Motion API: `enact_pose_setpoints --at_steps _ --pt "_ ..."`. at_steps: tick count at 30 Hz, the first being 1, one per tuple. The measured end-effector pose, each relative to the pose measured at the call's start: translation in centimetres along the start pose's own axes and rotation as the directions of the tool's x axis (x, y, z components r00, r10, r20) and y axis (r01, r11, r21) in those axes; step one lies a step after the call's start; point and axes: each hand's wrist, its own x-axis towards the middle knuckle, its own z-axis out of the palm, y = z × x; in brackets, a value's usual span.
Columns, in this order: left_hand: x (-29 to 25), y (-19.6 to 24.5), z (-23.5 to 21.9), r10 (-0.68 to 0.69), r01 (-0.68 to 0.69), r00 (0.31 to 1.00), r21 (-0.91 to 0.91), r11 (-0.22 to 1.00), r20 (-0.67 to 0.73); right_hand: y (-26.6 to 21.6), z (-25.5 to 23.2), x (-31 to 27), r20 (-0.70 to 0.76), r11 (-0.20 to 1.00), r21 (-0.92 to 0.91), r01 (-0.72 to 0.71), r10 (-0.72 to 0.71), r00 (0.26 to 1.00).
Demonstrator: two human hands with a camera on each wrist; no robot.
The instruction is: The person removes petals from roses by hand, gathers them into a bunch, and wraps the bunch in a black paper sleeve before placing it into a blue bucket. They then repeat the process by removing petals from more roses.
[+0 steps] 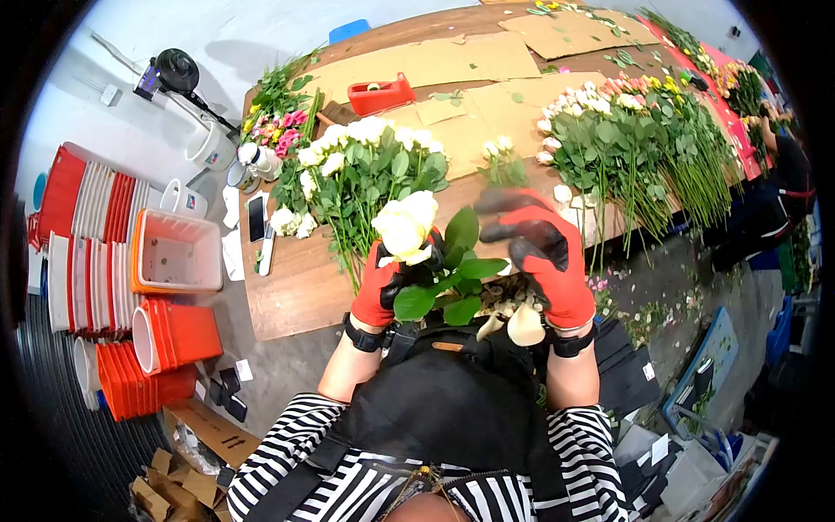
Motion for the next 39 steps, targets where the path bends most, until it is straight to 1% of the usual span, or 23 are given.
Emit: enact_pose_setpoints --at_steps 1,3,4,7,8,10,13,15,16,18,20,21,23,25,26,27,29,30,33,34,35,38,39 --pt "0.2 0.4 0.4 -0.011 0.010 1.000 0.022 1.000 0.025 -0.9 0.6 0.1 -0.046 0.998 -0.059 -0.024 0.021 0.999" --pt "0.7 0.9 1.1 0.056 -0.068 0.996 0.178 0.982 0.070 -1.3 1.9 1.3 0.037 0.956 -0.241 0.165 -0.161 0.986" --pt "0.8 1.1 1.3 0.088 -0.110 0.991 0.253 0.961 0.097 -1.9 2.1 1.6 0.104 0.922 -0.361 0.139 -0.109 0.989" --pt "0.6 1.4 1.2 0.054 -0.071 0.979 0.079 0.994 0.198 -0.9 2.7 2.1 0.158 0.855 -0.495 0.156 -0.088 0.984" --pt "0.5 1.3 1.4 -0.033 0.038 0.989 -0.038 0.999 0.141 -0.2 2.9 2.1 0.112 0.900 -0.418 0.125 -0.085 0.990" --pt "0.3 0.8 1.5 -0.025 0.026 0.994 -0.011 1.000 0.102 1.1 3.3 2.2 0.024 0.966 -0.248 0.069 -0.065 0.998" --pt "0.1 0.1 1.0 -0.035 0.037 0.986 -0.009 0.999 0.163 1.9 3.1 2.0 0.028 0.978 0.118 -0.175 0.173 0.985" --pt "0.2 0.7 0.7 -0.035 0.064 0.937 -0.072 0.995 0.347 2.7 2.7 1.6 0.009 0.926 0.234 -0.297 0.304 0.953" --pt "0.0 0.1 0.4 -0.097 0.128 0.934 -0.067 0.989 0.345 2.6 2.8 1.5 -0.036 0.910 0.245 -0.335 0.354 0.935" --pt "-0.1 -0.9 -0.1 -0.120 0.132 0.938 -0.015 0.991 0.325 3.7 2.6 0.6 -0.223 0.915 0.320 -0.247 0.326 0.919" --pt "-0.8 -1.5 -0.5 -0.081 0.078 0.994 0.048 0.996 0.070 4.5 1.6 0.0 -0.368 0.994 0.074 -0.080 0.102 0.924" --pt "0.5 0.4 0.6 -0.027 0.027 0.997 0.012 1.000 0.071 5.0 0.3 -0.3 -0.328 0.992 0.125 -0.035 0.075 0.942" --pt "0.5 0.3 -0.5 -0.003 0.002 0.998 0.011 1.000 0.060 5.4 -1.9 -1.0 -0.123 0.977 0.207 0.058 -0.033 0.992" --pt "0.0 0.1 -0.4 0.026 -0.026 1.000 -0.063 0.998 -0.009 2.7 -0.8 0.6 0.097 0.985 0.083 0.150 -0.158 0.983" --pt "-0.2 0.7 0.3 0.031 -0.033 0.999 -0.053 0.998 -0.025 0.7 0.6 0.4 -0.003 0.997 -0.073 -0.010 0.010 1.000" --pt "-0.1 1.0 0.6 0.038 -0.040 0.999 -0.043 0.998 -0.036 -0.2 2.8 0.7 -0.143 0.999 -0.018 -0.037 0.034 0.989" --pt "0.4 0.1 0.2 -0.006 0.005 1.000 0.034 0.999 0.016 -0.6 4.1 1.4 -0.124 0.964 -0.264 0.041 -0.076 0.989" --pt "0.7 -0.1 0.1 -0.017 0.015 0.998 0.022 1.000 0.063 -0.8 3.9 1.7 -0.024 0.847 -0.524 0.087 -0.117 0.993" --pt "0.6 0.3 1.2 -0.045 0.047 0.998 -0.070 0.996 0.038 0.8 4.8 1.2 -0.179 0.920 -0.392 0.005 -0.082 0.981" --pt "0.3 0.4 1.8 -0.030 0.028 0.999 -0.094 0.995 -0.012 1.1 4.6 1.2 -0.160 0.896 -0.436 0.081 -0.166 0.973" --pt "0.1 0.3 2.1 -0.015 0.007 0.998 -0.117 0.993 -0.063 1.3 4.8 1.0 -0.241 0.955 -0.296 -0.009 -0.066 0.968" --pt "0.9 -1.6 1.1 0.103 -0.097 0.994 0.144 0.985 -0.040 3.5 4.6 0.1 -0.316 0.929 0.285 -0.236 0.323 0.892" --pt "1.1 -1.8 1.0 0.156 -0.149 0.988 0.244 0.958 -0.011 5.7 4.0 -0.6 -0.362 0.973 0.133 -0.189 0.225 0.905"
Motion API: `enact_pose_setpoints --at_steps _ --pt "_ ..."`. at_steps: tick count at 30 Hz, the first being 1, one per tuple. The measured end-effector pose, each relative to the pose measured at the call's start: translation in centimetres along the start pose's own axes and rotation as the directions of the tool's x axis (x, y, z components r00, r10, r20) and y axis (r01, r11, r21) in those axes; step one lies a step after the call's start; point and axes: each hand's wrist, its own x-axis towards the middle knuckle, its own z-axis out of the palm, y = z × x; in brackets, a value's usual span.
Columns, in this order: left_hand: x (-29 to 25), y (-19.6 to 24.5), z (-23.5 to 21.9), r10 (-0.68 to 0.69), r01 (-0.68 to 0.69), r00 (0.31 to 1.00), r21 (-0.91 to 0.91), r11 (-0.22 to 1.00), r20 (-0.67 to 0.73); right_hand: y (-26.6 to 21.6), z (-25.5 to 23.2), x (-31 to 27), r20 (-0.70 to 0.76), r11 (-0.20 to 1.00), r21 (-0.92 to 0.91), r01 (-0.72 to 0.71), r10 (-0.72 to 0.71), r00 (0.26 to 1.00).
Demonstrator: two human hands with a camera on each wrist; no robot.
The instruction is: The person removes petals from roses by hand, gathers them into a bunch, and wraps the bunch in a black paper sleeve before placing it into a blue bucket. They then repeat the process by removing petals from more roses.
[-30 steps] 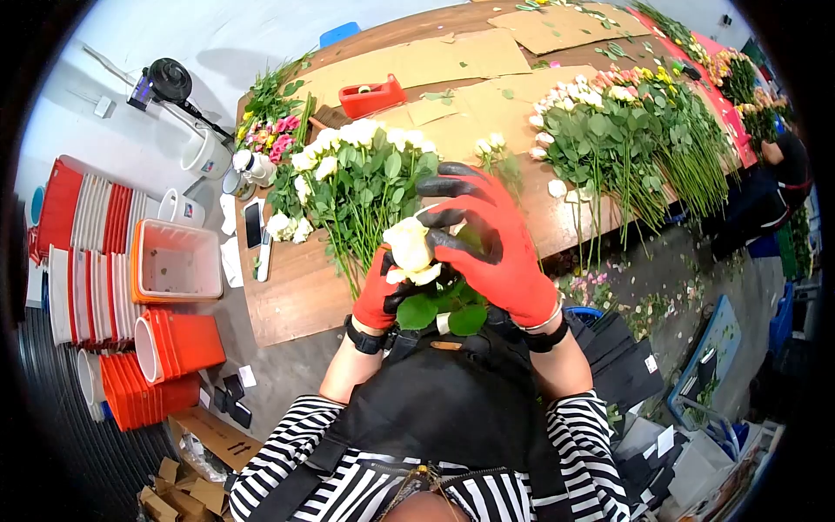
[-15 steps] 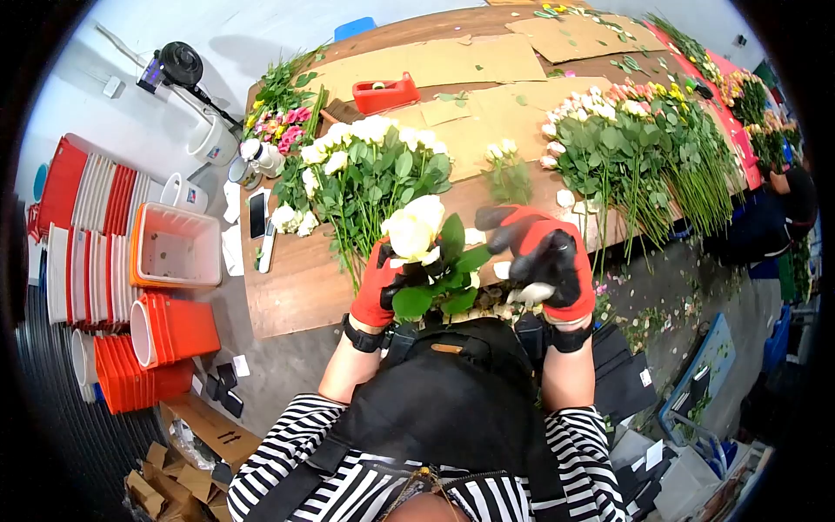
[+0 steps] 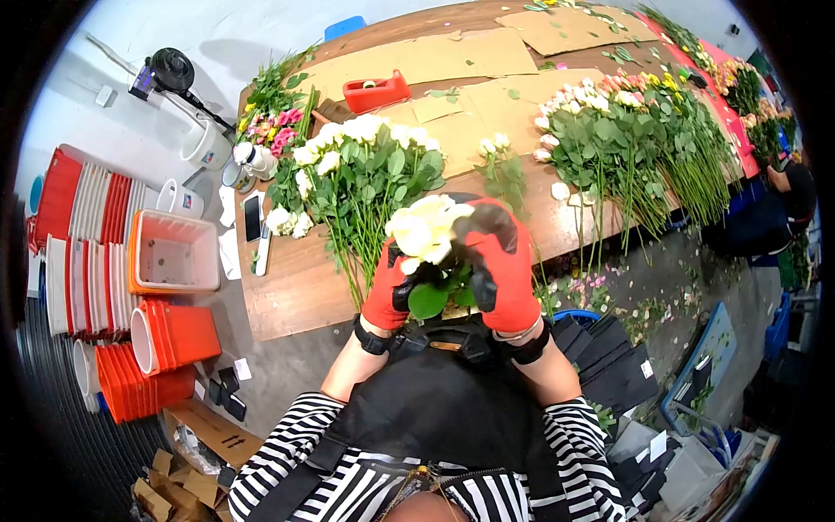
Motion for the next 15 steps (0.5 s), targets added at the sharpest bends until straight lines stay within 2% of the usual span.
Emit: enact_pose_setpoints --at_steps 1,2,3,4,5,6,7,8,9,10,11,14,15 --pt "-0.1 0.4 0.1 -0.059 0.069 0.997 -0.242 0.968 0.049 2.3 -0.9 0.1 -0.019 0.986 -0.127 0.105 -0.108 0.994" --pt "-0.1 0.9 0.2 -0.118 0.150 0.988 -0.463 0.873 0.098 2.8 -1.4 0.1 -0.012 0.996 0.051 0.077 -0.076 0.997" --pt "0.0 0.7 -0.1 -0.103 0.141 0.989 -0.466 0.873 0.106 2.7 -1.8 0.3 0.040 0.950 0.312 0.031 -0.046 0.998" --pt "0.2 0.7 -0.5 -0.089 0.132 0.990 -0.468 0.874 0.113 2.5 -2.5 0.5 0.099 0.887 0.461 0.006 -0.059 0.993" --pt "0.0 1.0 -0.7 -0.075 0.106 0.993 -0.402 0.909 0.093 1.9 -3.0 0.7 0.147 0.856 0.517 -0.004 -0.084 0.986" --pt "0.0 1.5 -0.8 -0.058 0.079 0.996 -0.334 0.939 0.074 0.9 -3.4 0.6 0.171 0.910 0.413 0.038 -0.119 0.978" --pt "0.1 1.4 -0.7 0.006 -0.006 1.000 -0.143 0.990 -0.004 0.0 -3.8 0.6 0.195 0.949 0.304 0.090 -0.154 0.969" --pt "0.2 1.7 -0.6 -0.045 0.038 0.998 -0.170 0.985 -0.038 -1.0 -4.3 0.6 0.218 0.970 0.195 0.146 -0.188 0.958" --pt "0.5 2.5 -0.2 -0.095 0.079 0.993 -0.201 0.976 -0.071 -1.6 -4.4 0.5 0.133 0.977 0.055 0.205 -0.211 0.968" --pt "0.8 2.8 0.3 -0.084 0.062 0.990 -0.189 0.980 -0.114 -2.4 -4.5 0.5 0.052 0.963 -0.091 0.253 -0.249 0.967" --pt "1.2 3.1 0.8 -0.073 0.045 0.985 -0.176 0.983 -0.156 -3.3 -3.8 -0.1 -0.047 0.957 -0.162 0.240 -0.250 0.967" --pt "1.0 3.1 2.1 -0.118 0.061 0.948 -0.194 0.979 -0.294 -3.4 -3.3 -0.5 -0.012 0.826 -0.379 0.417 -0.455 0.890" --pt "1.2 2.2 1.9 0.021 -0.027 0.952 -0.018 0.999 -0.304 -4.2 -2.3 -0.6 0.021 0.824 -0.361 0.437 -0.461 0.887"
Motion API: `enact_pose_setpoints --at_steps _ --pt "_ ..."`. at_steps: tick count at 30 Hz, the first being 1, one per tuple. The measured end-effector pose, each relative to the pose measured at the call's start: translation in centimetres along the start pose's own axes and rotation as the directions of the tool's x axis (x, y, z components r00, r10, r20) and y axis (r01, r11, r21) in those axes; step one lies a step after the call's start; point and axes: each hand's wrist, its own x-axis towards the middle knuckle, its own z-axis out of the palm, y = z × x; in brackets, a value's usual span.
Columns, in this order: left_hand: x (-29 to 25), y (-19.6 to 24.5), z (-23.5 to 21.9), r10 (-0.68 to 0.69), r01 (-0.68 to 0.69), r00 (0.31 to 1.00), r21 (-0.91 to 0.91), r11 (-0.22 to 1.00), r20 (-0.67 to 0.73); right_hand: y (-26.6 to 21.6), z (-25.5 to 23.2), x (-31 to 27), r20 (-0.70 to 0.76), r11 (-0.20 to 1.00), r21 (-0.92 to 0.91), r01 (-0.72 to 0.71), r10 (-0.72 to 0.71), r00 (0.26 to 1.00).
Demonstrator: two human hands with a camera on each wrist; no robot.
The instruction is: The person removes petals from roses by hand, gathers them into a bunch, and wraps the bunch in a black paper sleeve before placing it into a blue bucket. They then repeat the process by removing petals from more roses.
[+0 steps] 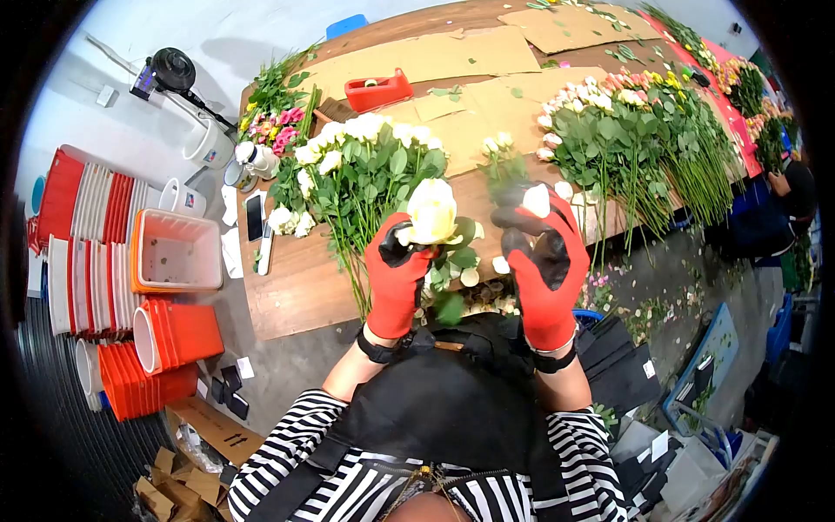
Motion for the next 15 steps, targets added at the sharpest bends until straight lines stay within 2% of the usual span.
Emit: enact_pose_setpoints --at_steps 3,4,8,9,11,12,15 --pt "-0.5 -0.8 0.6 0.097 -0.093 0.994 0.078 0.993 -0.056 -0.3 1.0 -0.6 0.010 0.995 0.007 -0.096 0.096 0.995" --pt "-0.5 -0.8 0.7 0.166 -0.153 0.984 0.165 0.974 -0.070 0.0 1.4 -0.5 -0.031 0.999 -0.001 -0.050 0.050 0.998" --pt "-0.5 -0.4 1.3 0.411 -0.331 0.909 0.479 0.813 -0.070 -1.0 1.7 0.9 0.110 0.993 0.012 -0.113 0.111 0.988" --pt "-0.7 0.0 1.4 0.452 -0.351 0.890 0.541 0.764 -0.060 -1.2 1.9 0.8 0.128 0.987 -0.159 -0.034 0.055 0.990" --pt "-0.9 0.6 1.7 0.507 -0.372 0.861 0.626 0.685 -0.043 -1.6 2.4 0.8 0.193 0.869 -0.477 0.135 -0.046 0.980" --pt "-1.0 0.8 1.8 0.522 -0.374 0.852 0.651 0.660 -0.039 -1.6 2.9 0.2 0.142 0.872 -0.484 0.076 -0.007 0.990" --pt "-1.0 1.1 1.9 0.559 -0.393 0.829 0.694 0.603 -0.017 -1.6 3.7 -0.3 0.194 0.795 -0.581 0.175 -0.073 0.978"
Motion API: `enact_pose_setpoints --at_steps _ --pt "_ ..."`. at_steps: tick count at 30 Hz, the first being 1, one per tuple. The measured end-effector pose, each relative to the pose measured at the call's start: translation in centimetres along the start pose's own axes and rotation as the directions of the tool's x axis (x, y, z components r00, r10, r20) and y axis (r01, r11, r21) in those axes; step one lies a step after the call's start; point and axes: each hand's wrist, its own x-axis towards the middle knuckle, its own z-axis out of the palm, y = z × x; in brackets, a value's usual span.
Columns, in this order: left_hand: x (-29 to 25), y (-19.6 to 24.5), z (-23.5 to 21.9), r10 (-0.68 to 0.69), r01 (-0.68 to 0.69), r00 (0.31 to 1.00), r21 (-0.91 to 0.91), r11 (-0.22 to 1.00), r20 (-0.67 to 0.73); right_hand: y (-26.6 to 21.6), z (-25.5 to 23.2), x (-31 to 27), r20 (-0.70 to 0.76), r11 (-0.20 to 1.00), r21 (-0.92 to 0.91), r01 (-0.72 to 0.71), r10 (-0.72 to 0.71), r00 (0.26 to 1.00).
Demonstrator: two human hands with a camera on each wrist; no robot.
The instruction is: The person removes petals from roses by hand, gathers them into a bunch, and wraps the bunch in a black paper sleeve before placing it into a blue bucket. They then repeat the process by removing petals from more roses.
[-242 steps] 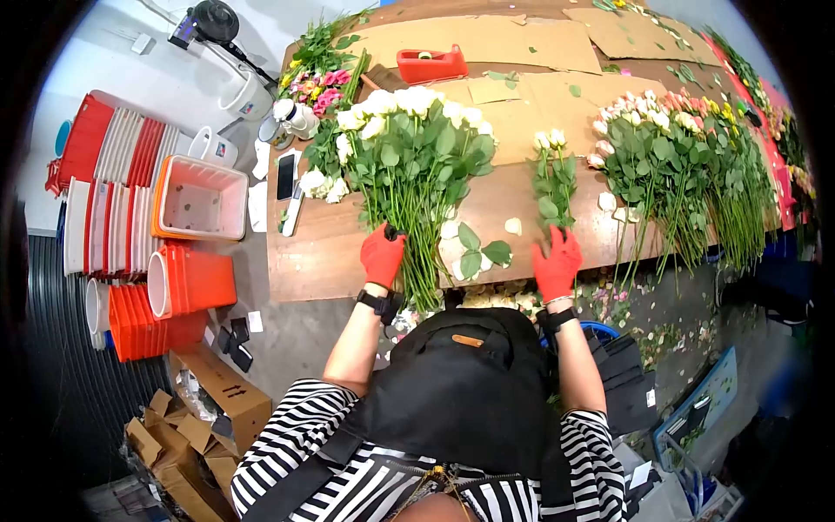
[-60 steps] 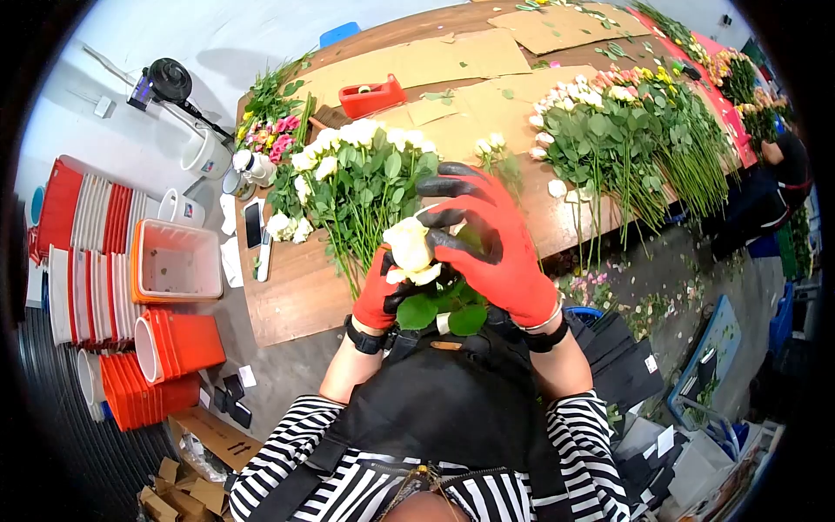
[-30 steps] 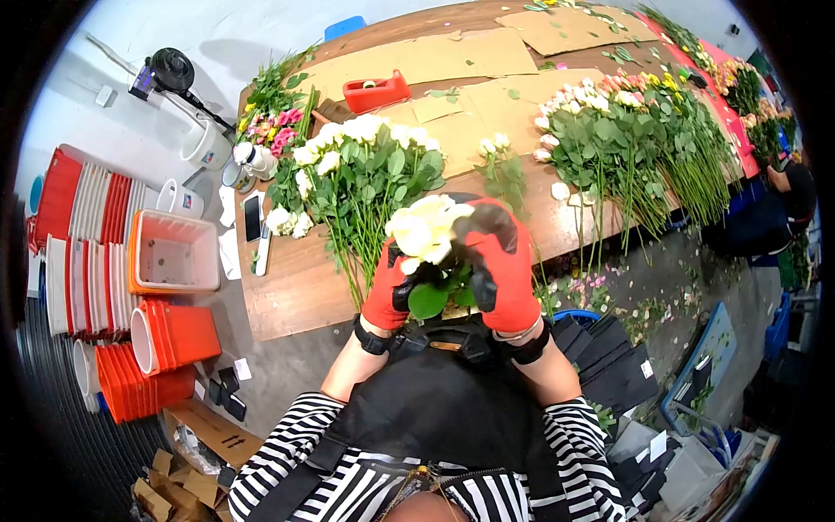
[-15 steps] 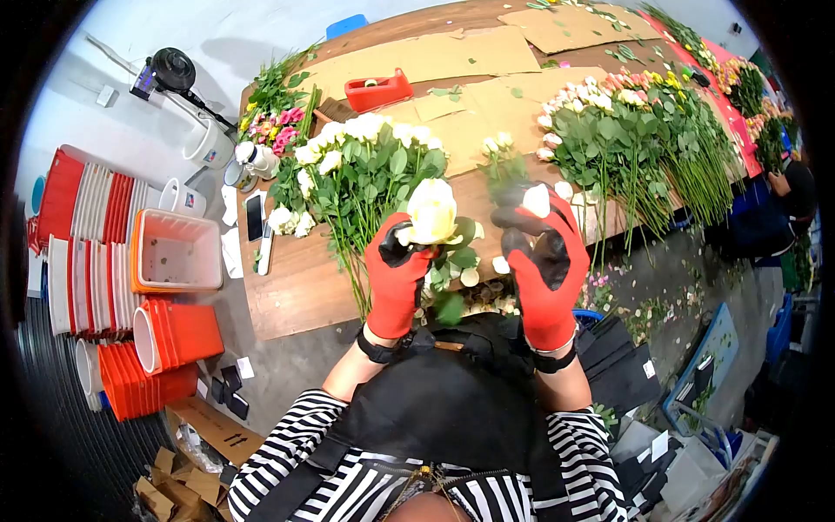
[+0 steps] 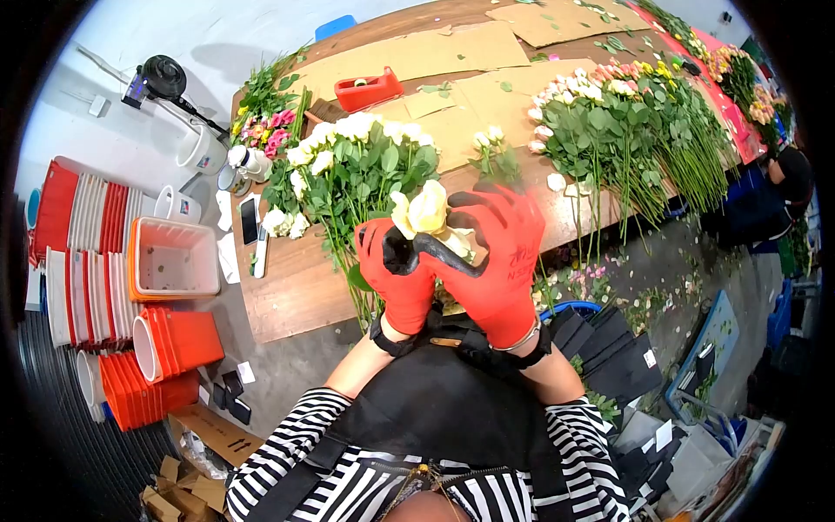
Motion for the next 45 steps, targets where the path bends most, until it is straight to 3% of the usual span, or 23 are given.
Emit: enact_pose_setpoints --at_steps 4,8,11,14,15,18,19,20,22,23,26,27,30,31,34,37,40,43,45 --pt "-0.3 -0.3 0.3 0.057 -0.056 0.998 0.034 0.998 -0.027 0.2 0.7 -0.5 -0.036 1.000 -0.003 -0.025 0.025 0.999" --pt "-0.3 -0.1 0.6 0.043 -0.042 0.998 0.022 0.999 -0.041 -0.8 1.3 -0.6 -0.075 0.951 0.263 -0.165 0.190 0.979" --pt "-1.2 -0.6 1.6 -0.184 0.177 0.983 -0.184 0.967 -0.023 -0.1 2.2 -0.6 -0.106 0.858 0.484 -0.172 0.253 0.962" --pt "-1.9 -0.9 2.2 -0.444 0.403 0.896 -0.481 0.779 0.032 0.8 2.6 -0.6 -0.076 0.746 0.623 -0.234 0.356 0.931" --pt "-1.6 -0.5 1.8 -0.484 0.466 0.870 -0.467 0.751 0.089 0.8 2.4 -0.5 -0.054 0.723 0.626 -0.292 0.413 0.909" --pt "-1.0 -0.7 1.8 -0.503 0.454 0.863 -0.515 0.726 0.052 1.4 1.7 -0.7 -0.066 0.676 0.635 -0.373 0.528 0.846" --pt "-0.3 0.0 1.2 -0.550 0.492 0.830 -0.590 0.640 0.097 2.7 1.6 -1.0 -0.099 0.756 0.573 -0.316 0.446 0.889" --pt "-0.1 -0.3 0.9 -0.550 0.493 0.829 -0.592 0.637 0.099 4.3 1.4 -1.4 -0.125 0.826 0.504 -0.251 0.357 0.926" --pt "0.1 -0.8 0.6 -0.553 0.498 0.826 -0.596 0.630 0.105 4.5 -0.6 -1.0 0.109 0.981 0.040 -0.192 0.187 0.976" --pt "-0.3 -1.5 0.7 -0.539 0.480 0.836 -0.611 0.629 0.101 4.2 -1.6 -0.7 0.245 0.977 -0.191 -0.098 0.144 0.959" --pt "-0.6 -1.3 1.2 -0.447 0.393 0.894 -0.547 0.740 0.037 2.0 -2.3 -0.1 -0.028 0.992 0.063 -0.107 0.109 0.994" --pt "-0.7 -1.3 1.2 -0.402 0.364 0.915 -0.480 0.798 0.026 1.5 -1.9 0.2 -0.065 0.916 0.381 -0.125 0.162 0.985" --pt "-0.8 -0.3 1.4 -0.364 0.334 0.931 -0.444 0.832 0.018 0.6 -1.8 1.3 0.056 0.997 0.074 -0.034 0.030 0.998" --pt "-1.0 -0.8 1.6 -0.343 0.309 0.939 -0.433 0.847 -0.002 -0.1 -1.3 1.4 0.066 0.998 0.043 -0.053 0.050 0.997" --pt "-0.9 -0.5 1.5 -0.283 0.241 0.958 -0.416 0.877 -0.042 0.5 0.7 0.3 0.040 0.994 0.097 -0.053 0.049 0.998" --pt "-1.2 -0.9 1.3 -0.191 0.171 0.981 -0.283 0.944 -0.043 0.4 1.1 -0.2 -0.011 0.985 0.152 -0.075 0.078 0.997" --pt "-1.4 -0.3 1.5 -0.126 0.105 0.988 -0.212 0.972 -0.092 0.0 0.9 -0.2 -0.016 0.986 0.112 -0.123 0.125 0.992" --pt "-1.8 -0.2 1.8 -0.110 0.091 0.990 -0.200 0.976 -0.089 0.5 1.3 -0.6 -0.014 0.966 0.190 -0.177 0.183 0.983" --pt "-2.0 -0.6 2.3 -0.233 0.222 0.972 -0.280 0.934 -0.008 0.8 1.2 -0.3 -0.036 0.998 0.018 -0.064 0.065 0.997"
